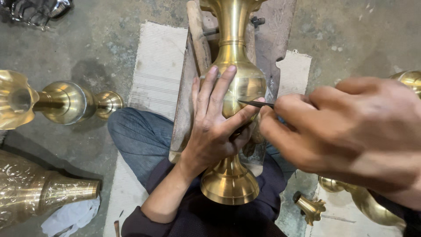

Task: The person sits cross-legged on the floor holding a brass vase against a wooden support and uses a pointed scribing tool to scratch guide lines around the vase's body, rotating the vase to reach different sides and steadying it with the other hand.

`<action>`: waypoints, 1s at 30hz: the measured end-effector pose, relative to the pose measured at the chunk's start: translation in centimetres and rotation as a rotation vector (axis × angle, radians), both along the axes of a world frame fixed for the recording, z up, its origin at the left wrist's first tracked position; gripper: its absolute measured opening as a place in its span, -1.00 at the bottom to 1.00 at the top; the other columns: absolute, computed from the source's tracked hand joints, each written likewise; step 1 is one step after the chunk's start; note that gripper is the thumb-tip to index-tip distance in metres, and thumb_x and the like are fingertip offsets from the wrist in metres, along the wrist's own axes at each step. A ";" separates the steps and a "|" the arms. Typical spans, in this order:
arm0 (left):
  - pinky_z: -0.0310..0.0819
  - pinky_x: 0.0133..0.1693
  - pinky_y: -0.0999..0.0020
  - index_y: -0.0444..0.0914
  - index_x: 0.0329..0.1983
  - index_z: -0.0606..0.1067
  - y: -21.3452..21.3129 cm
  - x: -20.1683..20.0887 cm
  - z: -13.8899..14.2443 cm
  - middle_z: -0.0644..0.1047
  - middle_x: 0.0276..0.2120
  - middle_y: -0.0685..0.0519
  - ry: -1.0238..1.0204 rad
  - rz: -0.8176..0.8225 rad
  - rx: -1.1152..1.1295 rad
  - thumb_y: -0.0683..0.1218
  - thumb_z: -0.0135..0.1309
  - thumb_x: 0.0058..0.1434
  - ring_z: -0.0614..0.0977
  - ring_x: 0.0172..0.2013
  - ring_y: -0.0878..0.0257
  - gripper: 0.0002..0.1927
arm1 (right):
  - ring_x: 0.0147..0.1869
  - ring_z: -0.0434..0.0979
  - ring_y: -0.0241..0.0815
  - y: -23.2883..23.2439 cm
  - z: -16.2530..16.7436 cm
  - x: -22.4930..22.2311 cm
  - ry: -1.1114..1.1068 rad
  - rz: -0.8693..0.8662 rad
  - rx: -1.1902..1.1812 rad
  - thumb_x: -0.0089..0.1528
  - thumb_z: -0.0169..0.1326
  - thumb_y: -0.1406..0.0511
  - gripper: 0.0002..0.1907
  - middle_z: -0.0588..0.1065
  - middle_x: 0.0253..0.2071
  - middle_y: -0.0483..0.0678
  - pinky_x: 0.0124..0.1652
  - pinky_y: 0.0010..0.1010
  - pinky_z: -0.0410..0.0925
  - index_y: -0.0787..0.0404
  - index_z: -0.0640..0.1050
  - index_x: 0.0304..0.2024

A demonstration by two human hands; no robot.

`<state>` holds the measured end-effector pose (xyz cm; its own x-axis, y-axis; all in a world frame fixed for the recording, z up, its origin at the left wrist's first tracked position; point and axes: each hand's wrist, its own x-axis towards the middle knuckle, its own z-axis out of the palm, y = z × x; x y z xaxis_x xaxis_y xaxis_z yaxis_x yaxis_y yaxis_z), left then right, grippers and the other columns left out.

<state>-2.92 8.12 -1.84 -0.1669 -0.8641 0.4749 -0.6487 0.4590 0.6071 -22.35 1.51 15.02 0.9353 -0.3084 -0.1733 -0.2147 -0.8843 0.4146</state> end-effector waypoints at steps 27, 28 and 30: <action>-0.08 0.45 -0.47 0.10 0.19 0.57 -0.2 -0.1 -0.1 0.11 0.50 -0.22 0.002 0.010 -0.041 -0.04 0.32 0.09 0.07 0.52 -0.28 -0.46 | -0.74 0.42 -0.22 0.7 0.3 -0.1 -0.286 -0.652 0.287 0.14 0.34 0.12 -0.69 0.53 -0.58 -0.14 -0.68 -0.28 0.28 0.02 0.72 -0.09; -0.08 0.45 -0.47 0.10 0.18 0.57 -0.2 -0.1 -0.1 0.11 0.50 -0.22 0.004 0.011 -0.044 -0.03 0.32 0.09 0.08 0.51 -0.28 -0.46 | -0.72 0.43 -0.22 0.8 0.2 -0.4 -0.318 -0.666 0.309 0.13 0.36 0.12 -0.68 0.53 -0.58 -0.13 -0.67 -0.29 0.29 0.04 0.72 -0.11; -0.08 0.45 -0.48 0.11 0.17 0.57 -0.2 -0.1 -0.1 0.12 0.49 -0.22 0.007 0.010 -0.050 -0.03 0.32 0.07 0.09 0.51 -0.28 -0.46 | -0.71 0.43 -0.27 0.8 0.0 -0.8 -0.392 -0.637 0.349 0.13 0.34 0.14 -0.68 0.53 -0.55 -0.13 -0.67 -0.34 0.28 0.09 0.70 -0.11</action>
<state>-3.06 7.87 -1.93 -0.1551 -0.8408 0.5186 -0.6488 0.4826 0.5884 -23.13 2.28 14.99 0.6118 -0.7892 -0.0546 -0.7907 -0.6080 -0.0712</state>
